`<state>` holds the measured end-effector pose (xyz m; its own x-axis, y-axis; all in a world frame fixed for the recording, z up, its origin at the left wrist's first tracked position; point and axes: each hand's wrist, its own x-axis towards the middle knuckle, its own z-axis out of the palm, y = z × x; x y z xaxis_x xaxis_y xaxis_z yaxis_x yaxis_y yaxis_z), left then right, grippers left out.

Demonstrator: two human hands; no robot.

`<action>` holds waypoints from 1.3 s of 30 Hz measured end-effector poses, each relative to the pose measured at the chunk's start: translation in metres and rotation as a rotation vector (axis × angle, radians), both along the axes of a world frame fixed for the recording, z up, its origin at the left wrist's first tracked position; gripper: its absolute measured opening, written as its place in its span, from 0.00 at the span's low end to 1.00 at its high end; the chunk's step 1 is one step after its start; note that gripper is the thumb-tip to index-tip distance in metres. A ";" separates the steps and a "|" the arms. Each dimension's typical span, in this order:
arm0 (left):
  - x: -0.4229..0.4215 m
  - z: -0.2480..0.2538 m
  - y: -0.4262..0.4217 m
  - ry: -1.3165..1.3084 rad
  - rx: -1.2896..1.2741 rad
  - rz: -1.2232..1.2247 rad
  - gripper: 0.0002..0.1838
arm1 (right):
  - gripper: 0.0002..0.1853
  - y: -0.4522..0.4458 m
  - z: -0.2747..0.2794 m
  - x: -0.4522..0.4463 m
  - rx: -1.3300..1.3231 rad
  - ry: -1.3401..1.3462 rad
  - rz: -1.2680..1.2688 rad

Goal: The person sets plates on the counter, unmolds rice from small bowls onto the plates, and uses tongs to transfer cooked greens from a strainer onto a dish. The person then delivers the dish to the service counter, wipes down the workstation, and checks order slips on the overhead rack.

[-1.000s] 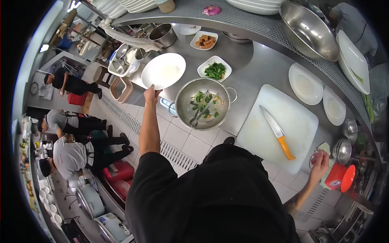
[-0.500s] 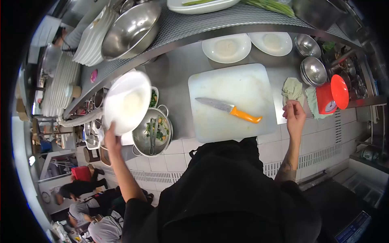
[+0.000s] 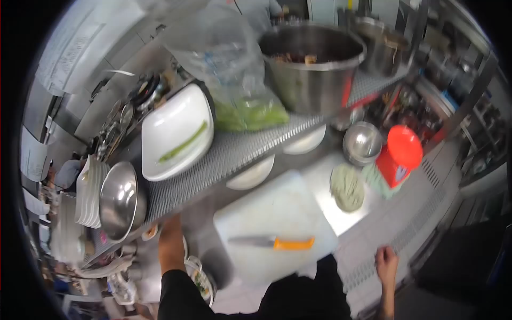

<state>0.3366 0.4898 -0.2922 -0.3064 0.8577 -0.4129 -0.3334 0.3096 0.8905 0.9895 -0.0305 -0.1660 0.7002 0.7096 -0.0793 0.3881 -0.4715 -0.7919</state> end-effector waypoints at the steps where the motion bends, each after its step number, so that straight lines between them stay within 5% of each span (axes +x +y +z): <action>1: 0.006 -0.004 0.001 0.029 -0.035 -0.004 0.19 | 0.11 -0.003 0.020 -0.009 -0.058 0.033 -0.038; 6: 0.015 -0.019 0.008 0.123 -0.129 -0.041 0.22 | 0.11 -0.041 -0.024 -0.017 0.023 0.104 -0.095; 10: 0.021 -0.021 0.013 0.254 -0.182 -0.131 0.23 | 0.10 -0.022 -0.002 -0.039 -0.046 0.086 -0.027; 14: 0.026 -0.008 0.020 0.666 -0.197 -0.393 0.25 | 0.09 0.003 0.005 -0.050 -0.093 -0.012 0.052; 18: 0.051 0.068 -0.039 1.105 -0.221 -0.754 0.27 | 0.08 0.034 0.021 -0.066 -0.112 0.033 0.187; 24: 0.051 0.247 -0.165 1.043 -0.161 -0.936 0.31 | 0.10 0.112 0.044 -0.122 -0.072 -0.036 0.502; 26: 0.012 0.281 -0.231 0.931 0.047 -0.828 0.27 | 0.10 0.130 0.056 -0.156 -0.007 -0.080 0.619; 29: -0.047 0.301 -0.352 0.754 0.055 -0.296 0.18 | 0.08 0.158 0.048 -0.199 0.056 0.054 0.769; 32: -0.091 0.244 -0.468 0.973 -0.186 0.208 0.15 | 0.06 0.183 0.045 -0.258 0.058 0.073 0.950; 36: -0.066 0.177 -0.561 0.788 -0.318 0.354 0.14 | 0.05 0.203 0.056 -0.343 0.049 -0.172 1.307; 39: -0.045 0.144 -0.567 0.530 -0.342 0.460 0.27 | 0.11 0.182 0.066 -0.429 0.147 0.038 1.533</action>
<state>0.2918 -0.0771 -0.1487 -0.8305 0.4484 -0.3304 -0.0512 0.5293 0.8469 0.5601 0.1520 -0.0998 -0.6862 0.7254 0.0533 0.3907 0.4293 -0.8143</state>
